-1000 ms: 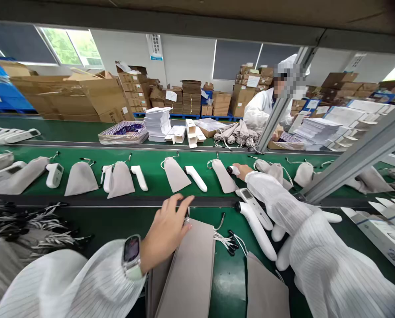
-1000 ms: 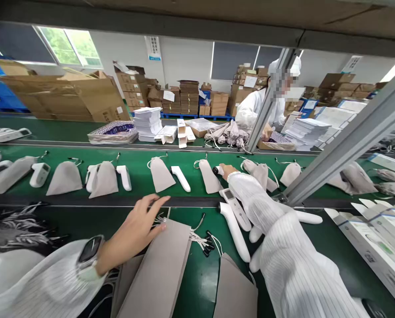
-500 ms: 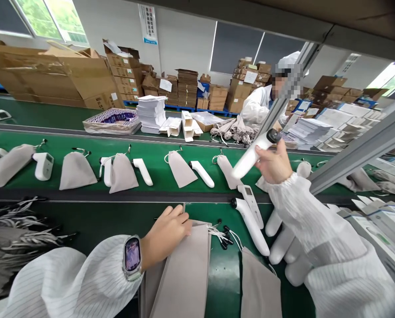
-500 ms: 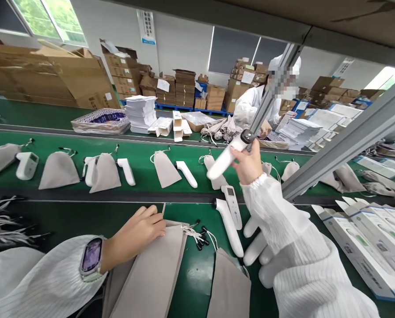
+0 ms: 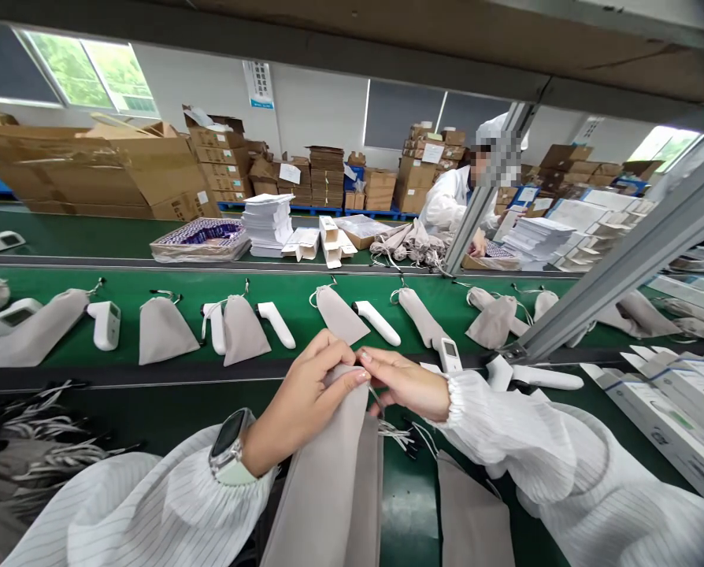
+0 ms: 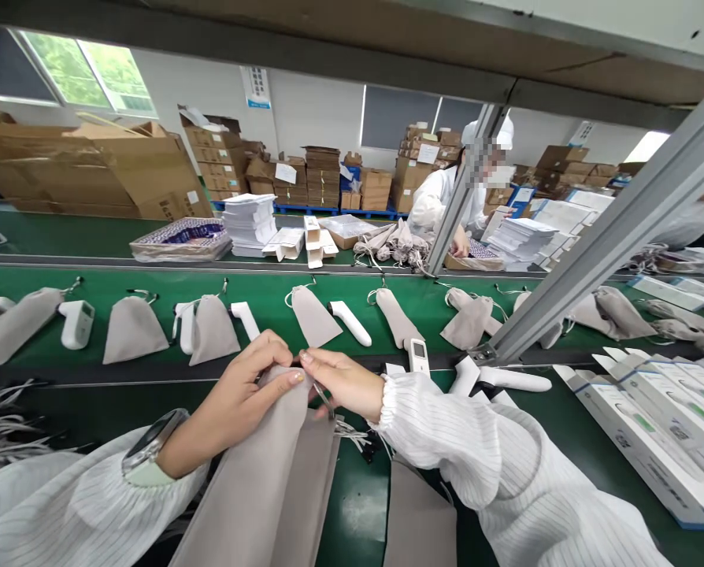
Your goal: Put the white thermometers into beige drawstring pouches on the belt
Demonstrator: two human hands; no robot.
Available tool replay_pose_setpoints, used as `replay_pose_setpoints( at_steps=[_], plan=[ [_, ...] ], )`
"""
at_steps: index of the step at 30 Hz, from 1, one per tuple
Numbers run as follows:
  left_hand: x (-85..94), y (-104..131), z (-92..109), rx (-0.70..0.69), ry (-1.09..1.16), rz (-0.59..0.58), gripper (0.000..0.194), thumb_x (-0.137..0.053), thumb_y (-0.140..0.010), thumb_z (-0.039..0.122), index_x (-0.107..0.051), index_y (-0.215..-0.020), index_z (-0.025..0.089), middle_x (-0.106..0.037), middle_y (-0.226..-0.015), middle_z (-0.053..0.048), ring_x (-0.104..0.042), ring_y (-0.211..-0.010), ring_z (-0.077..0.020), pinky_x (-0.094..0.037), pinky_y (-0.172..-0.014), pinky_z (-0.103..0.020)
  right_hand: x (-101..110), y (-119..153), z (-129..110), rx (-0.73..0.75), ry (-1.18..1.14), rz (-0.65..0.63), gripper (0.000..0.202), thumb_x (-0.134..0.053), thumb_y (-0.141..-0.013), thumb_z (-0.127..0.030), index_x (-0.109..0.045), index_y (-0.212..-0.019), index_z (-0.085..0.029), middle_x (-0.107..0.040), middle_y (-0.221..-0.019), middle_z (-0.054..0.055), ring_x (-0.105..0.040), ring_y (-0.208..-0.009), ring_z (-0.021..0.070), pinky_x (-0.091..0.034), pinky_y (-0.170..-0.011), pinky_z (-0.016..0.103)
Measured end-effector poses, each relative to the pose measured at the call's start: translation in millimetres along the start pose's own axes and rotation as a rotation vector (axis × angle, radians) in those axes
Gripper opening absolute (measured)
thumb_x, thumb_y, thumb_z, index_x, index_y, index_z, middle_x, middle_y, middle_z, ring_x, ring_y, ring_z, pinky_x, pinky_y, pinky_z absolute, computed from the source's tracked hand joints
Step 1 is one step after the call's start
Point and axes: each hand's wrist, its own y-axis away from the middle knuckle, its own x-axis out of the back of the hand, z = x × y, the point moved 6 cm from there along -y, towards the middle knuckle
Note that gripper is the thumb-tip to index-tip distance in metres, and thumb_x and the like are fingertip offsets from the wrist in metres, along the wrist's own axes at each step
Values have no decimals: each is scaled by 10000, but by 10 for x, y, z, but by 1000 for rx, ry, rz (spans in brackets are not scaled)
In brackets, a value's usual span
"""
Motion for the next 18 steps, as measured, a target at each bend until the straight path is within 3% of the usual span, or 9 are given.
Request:
replay_pose_setpoints(
  at_steps=[2, 4, 8, 9, 11, 13, 14, 16, 18],
  plan=[
    [19, 3, -55, 11, -20, -32, 175, -423, -837, 312, -442, -718, 185, -406, -773, 10, -436, -709, -115, -360, -641, -211, 39, 18, 98, -70, 159, -31, 500, -351, -751, -623, -513, -697, -153, -369, -492, -52, -315, -387, 39, -224, -340, 152],
    [75, 48, -134, 51, -89, -102, 173, -422, -834, 340, -465, -756, 191, -437, -802, 4, -448, -703, -119, -357, -635, -216, 259, 57, 82, -1, 339, 20, 562, -311, -756, -635, -544, -642, -137, -302, -419, -64, -242, -358, 37, -190, -346, 173],
    [138, 191, -184, 171, -207, -336, 325, -381, -841, 389, -446, -602, 179, -437, -578, 39, -392, -515, -101, -283, -505, -212, 848, 262, -92, 326, 431, 388, 496, -433, -737, -569, -595, -909, -133, -405, -461, -48, -351, -407, 67, -297, -417, 207],
    [136, 196, -131, 186, -185, -343, 365, -362, -849, 384, -410, -554, 173, -400, -523, 46, -363, -480, -95, -261, -481, -211, 844, 291, -63, 353, 399, 388, 505, -492, -711, -546, -558, -1007, -142, -449, -501, -43, -400, -434, 78, -326, -439, 213],
    [105, 139, 51, 173, -61, -268, 381, -325, -865, 350, -385, -534, 169, -383, -500, 49, -359, -470, -87, -265, -471, -201, 553, 278, 68, 361, 310, 177, 618, -635, -609, -476, -476, -1123, -171, -549, -667, -11, -517, -580, 114, -398, -529, 231],
    [33, 46, 242, 110, 89, -188, 362, -308, -874, 313, -425, -565, 165, -431, -538, 43, -412, -509, -86, -312, -503, -186, 144, 243, 200, 336, 197, -88, 651, -723, -514, -372, -482, -1090, -187, -576, -850, 23, -557, -779, 162, -438, -657, 268],
    [-9, 8, 305, 64, 137, -173, 351, -303, -878, 299, -461, -596, 163, -468, -580, 35, -445, -551, -89, -339, -539, -183, 54, 217, 225, 319, 147, -115, 580, -724, -509, -340, -509, -1024, -183, -575, -872, 29, -555, -818, 174, -443, -691, 286],
    [-63, -26, 284, 2, 133, -152, 289, -322, -879, 292, -538, -728, 173, -535, -728, 12, -496, -689, -106, -376, -643, -196, 282, 149, 136, 321, 155, 123, 397, -669, -570, -322, -526, -910, -176, -576, -850, 33, -554, -822, 184, -446, -718, 315],
    [-102, 17, 67, -1, 15, -154, 201, -394, -856, 311, -552, -915, 202, -546, -925, -17, -492, -869, -144, -374, -774, -250, 955, 161, -139, 359, 347, 614, 373, -595, -632, -325, -494, -963, -186, -571, -902, 49, -546, -837, 194, -437, -737, 337]
  ],
)
